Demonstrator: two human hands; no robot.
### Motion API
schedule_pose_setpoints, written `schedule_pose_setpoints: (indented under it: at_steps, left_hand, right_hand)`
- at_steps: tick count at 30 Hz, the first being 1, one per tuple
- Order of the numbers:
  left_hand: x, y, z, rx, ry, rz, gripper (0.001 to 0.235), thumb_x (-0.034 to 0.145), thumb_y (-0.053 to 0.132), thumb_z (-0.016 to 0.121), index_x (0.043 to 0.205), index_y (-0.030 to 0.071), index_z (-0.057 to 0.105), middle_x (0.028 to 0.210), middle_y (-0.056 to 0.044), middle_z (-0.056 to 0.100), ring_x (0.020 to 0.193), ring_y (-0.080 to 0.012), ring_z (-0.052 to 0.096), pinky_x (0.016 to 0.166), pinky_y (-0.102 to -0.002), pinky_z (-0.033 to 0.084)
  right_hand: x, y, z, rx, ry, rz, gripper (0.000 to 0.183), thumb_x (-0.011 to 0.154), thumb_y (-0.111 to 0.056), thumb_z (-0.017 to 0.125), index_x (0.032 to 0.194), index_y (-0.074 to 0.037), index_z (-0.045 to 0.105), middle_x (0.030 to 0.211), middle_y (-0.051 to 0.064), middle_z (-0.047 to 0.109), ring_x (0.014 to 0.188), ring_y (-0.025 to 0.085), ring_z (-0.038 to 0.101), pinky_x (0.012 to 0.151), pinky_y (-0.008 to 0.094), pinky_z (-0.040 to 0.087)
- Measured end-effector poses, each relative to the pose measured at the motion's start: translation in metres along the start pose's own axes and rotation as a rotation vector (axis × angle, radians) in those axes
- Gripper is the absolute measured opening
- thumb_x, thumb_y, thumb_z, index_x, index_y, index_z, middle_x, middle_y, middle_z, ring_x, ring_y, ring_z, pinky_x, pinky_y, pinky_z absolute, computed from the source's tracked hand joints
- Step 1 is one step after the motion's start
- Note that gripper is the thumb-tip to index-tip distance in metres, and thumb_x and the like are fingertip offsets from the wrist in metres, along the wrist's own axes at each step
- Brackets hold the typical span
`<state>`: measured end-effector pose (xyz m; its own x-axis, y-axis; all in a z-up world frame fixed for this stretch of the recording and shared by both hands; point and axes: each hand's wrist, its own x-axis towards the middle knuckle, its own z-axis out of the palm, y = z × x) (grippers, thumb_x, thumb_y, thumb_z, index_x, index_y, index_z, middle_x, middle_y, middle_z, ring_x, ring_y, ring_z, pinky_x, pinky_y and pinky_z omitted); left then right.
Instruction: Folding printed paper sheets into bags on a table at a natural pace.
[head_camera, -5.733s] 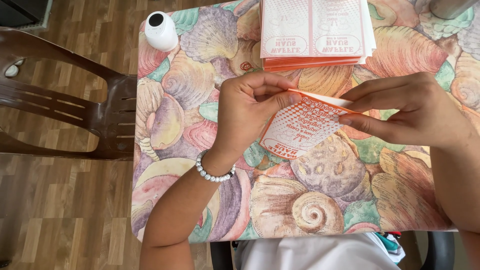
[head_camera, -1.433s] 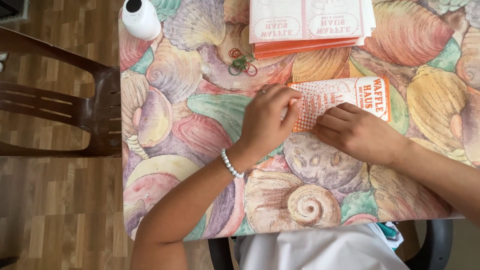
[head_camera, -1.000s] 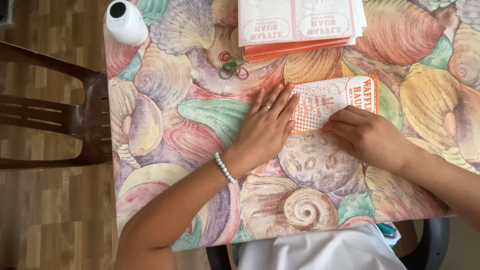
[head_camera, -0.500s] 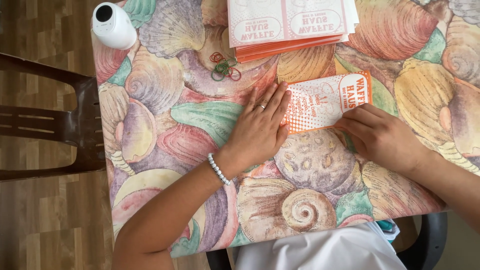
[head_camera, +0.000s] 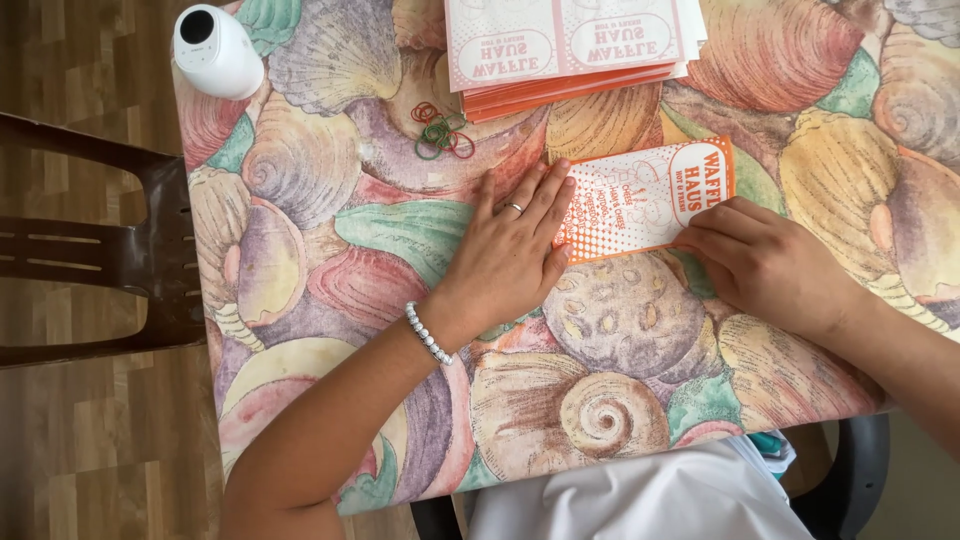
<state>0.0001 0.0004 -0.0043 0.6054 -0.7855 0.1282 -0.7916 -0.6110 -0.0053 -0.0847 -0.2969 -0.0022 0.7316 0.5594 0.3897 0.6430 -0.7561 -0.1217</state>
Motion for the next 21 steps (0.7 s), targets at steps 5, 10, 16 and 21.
schedule_pose_setpoints:
  at_steps: [5, 10, 16, 21]
  left_hand:
    - [0.005, -0.001, 0.000, 0.067, -0.033, 0.012, 0.068, 0.105, 0.049, 0.033, 0.158, 0.008, 0.033, 0.167, -0.010, 0.029, 0.151, -0.0265, 0.035, 0.116, -0.063, 0.029]
    - [0.013, -0.002, 0.000, 0.144, -0.070, 0.039, 0.071, 0.100, 0.052, 0.038, 0.156, 0.008, 0.038, 0.164, -0.011, 0.034, 0.145, -0.0285, 0.040, 0.108, -0.060, 0.037]
    - [0.011, -0.004, 0.000, 0.126, -0.008, 0.070, 0.071, 0.096, 0.046, 0.039, 0.153, 0.004, 0.041, 0.156, -0.018, 0.041, 0.141, -0.0336, 0.041, 0.106, -0.059, 0.033]
    - [0.010, -0.003, -0.007, 0.130, 0.026, 0.059, 0.070, 0.097, 0.051, 0.045, 0.151, 0.007, 0.044, 0.159, -0.012, 0.042, 0.135, -0.0288, 0.048, 0.103, -0.057, 0.041]
  right_hand:
    - [0.023, 0.001, -0.015, 0.196, -0.051, 0.072, 0.015, 0.095, -0.008, 0.068, 0.107, -0.001, 0.073, 0.097, 0.009, 0.072, 0.084, 0.028, 0.068, 0.078, 0.040, 0.058]
    - [0.066, 0.003, -0.004, -0.051, -0.150, 0.127, 0.038, 0.099, -0.012, 0.061, 0.135, -0.007, 0.072, 0.078, 0.004, 0.066, 0.063, 0.024, 0.064, 0.048, 0.042, 0.053]
    - [0.093, 0.002, 0.041, -0.267, 0.046, 0.033, 0.017, 0.087, -0.014, 0.070, 0.100, -0.010, 0.078, 0.076, 0.006, 0.071, 0.076, 0.024, 0.073, 0.061, 0.035, 0.058]
    - [0.085, 0.019, 0.006, -0.399, -0.220, 0.345, 0.035, 0.110, -0.017, 0.048, 0.115, -0.024, 0.081, 0.085, -0.006, 0.081, 0.063, 0.010, 0.073, 0.029, 0.021, 0.048]
